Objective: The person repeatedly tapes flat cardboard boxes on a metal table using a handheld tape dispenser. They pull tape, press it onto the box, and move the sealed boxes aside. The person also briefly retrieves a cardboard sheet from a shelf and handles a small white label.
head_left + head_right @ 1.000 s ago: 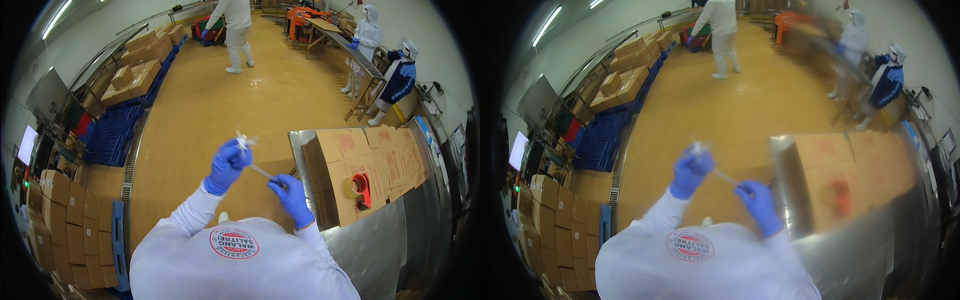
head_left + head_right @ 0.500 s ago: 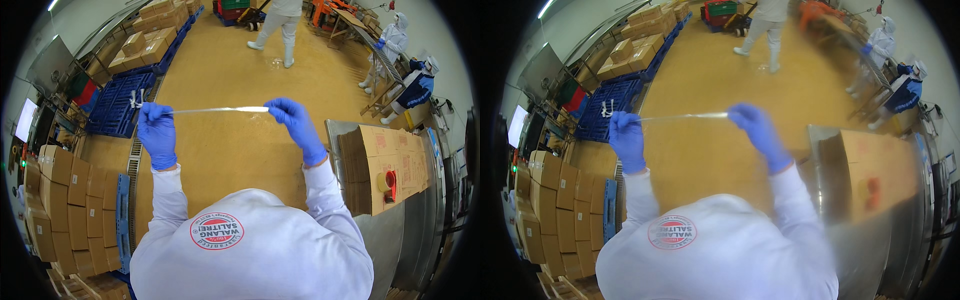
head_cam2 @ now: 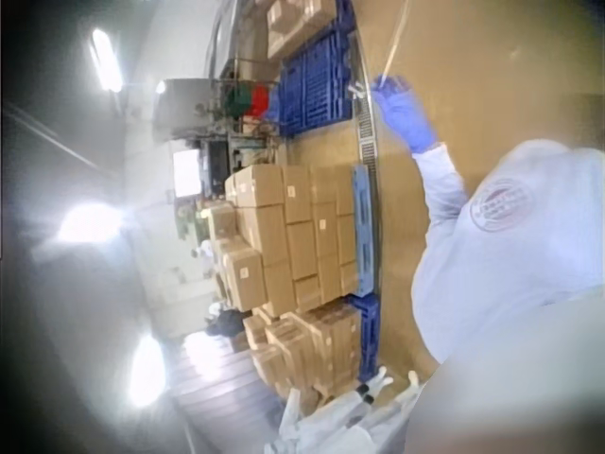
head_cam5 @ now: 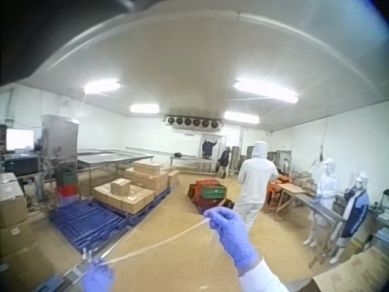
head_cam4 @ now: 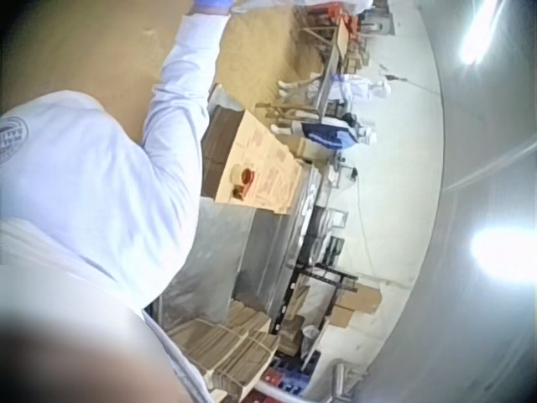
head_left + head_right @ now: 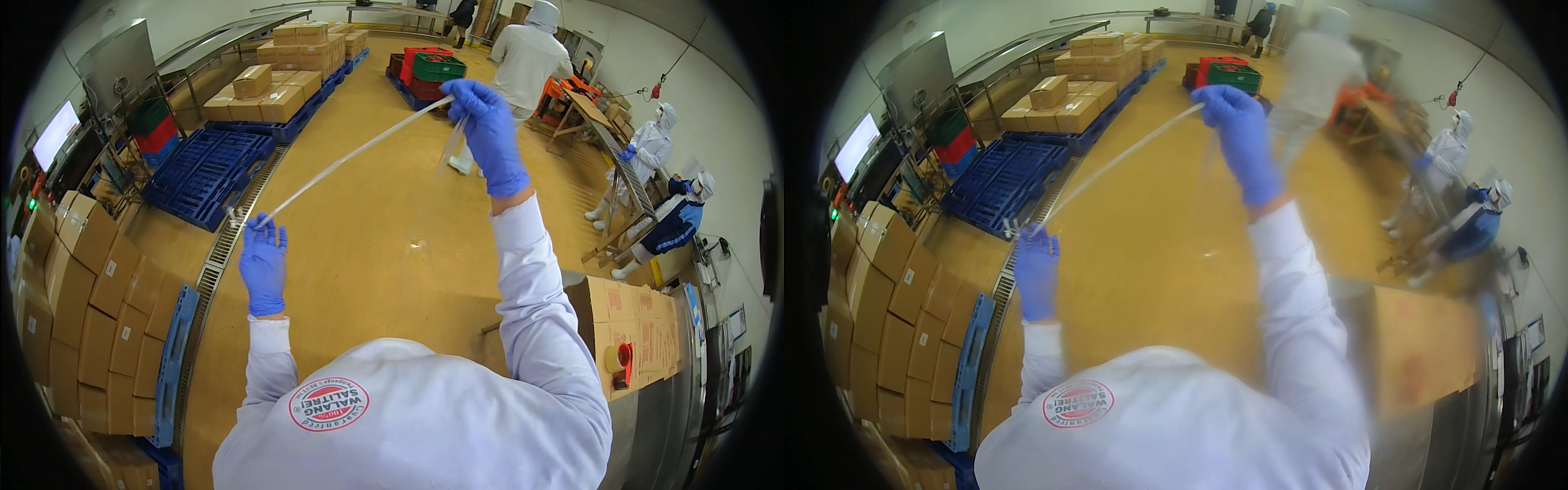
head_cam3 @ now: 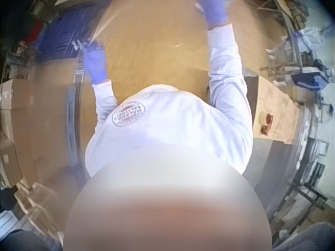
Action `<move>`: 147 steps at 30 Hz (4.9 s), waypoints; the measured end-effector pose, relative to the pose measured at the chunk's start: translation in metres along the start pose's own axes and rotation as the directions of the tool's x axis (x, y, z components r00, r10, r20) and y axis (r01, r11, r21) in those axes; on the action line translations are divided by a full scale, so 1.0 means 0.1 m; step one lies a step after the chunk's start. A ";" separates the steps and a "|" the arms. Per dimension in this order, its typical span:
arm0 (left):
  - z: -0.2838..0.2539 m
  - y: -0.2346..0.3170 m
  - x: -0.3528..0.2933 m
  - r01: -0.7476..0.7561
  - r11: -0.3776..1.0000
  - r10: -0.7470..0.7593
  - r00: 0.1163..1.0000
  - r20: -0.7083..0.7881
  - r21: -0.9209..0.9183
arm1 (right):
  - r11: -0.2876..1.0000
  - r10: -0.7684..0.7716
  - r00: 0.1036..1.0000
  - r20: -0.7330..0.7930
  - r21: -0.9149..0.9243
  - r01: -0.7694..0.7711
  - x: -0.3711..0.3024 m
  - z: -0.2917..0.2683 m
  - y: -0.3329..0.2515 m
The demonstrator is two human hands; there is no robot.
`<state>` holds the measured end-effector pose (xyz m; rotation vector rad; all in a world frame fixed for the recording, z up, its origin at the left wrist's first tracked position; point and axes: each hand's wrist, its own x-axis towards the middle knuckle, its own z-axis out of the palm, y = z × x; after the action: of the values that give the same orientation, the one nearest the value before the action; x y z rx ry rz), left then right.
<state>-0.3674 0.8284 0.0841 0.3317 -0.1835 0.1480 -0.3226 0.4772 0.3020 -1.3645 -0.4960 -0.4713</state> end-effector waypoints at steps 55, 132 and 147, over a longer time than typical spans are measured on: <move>1.62 -2.08 -0.60 0.454 0.449 -0.862 0.447 0.239 0.769 | 0.506 -0.316 0.868 0.384 -0.705 0.496 -1.50 -1.51 -1.19; 1.47 -3.24 -1.97 -0.453 -0.131 -0.844 0.517 0.140 0.882 | 0.572 0.469 0.859 0.205 -0.812 -0.119 -3.50 -2.46 0.23; 1.27 -3.36 -1.70 0.693 0.545 -0.710 0.681 -0.181 0.472 | 0.746 0.211 0.977 -0.040 -0.639 -0.187 -3.48 -2.48 0.35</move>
<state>-0.4936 0.4527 0.0641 0.9245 -0.0224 -0.6441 -0.5682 0.2474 0.0361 -2.0723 -0.2039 -0.4582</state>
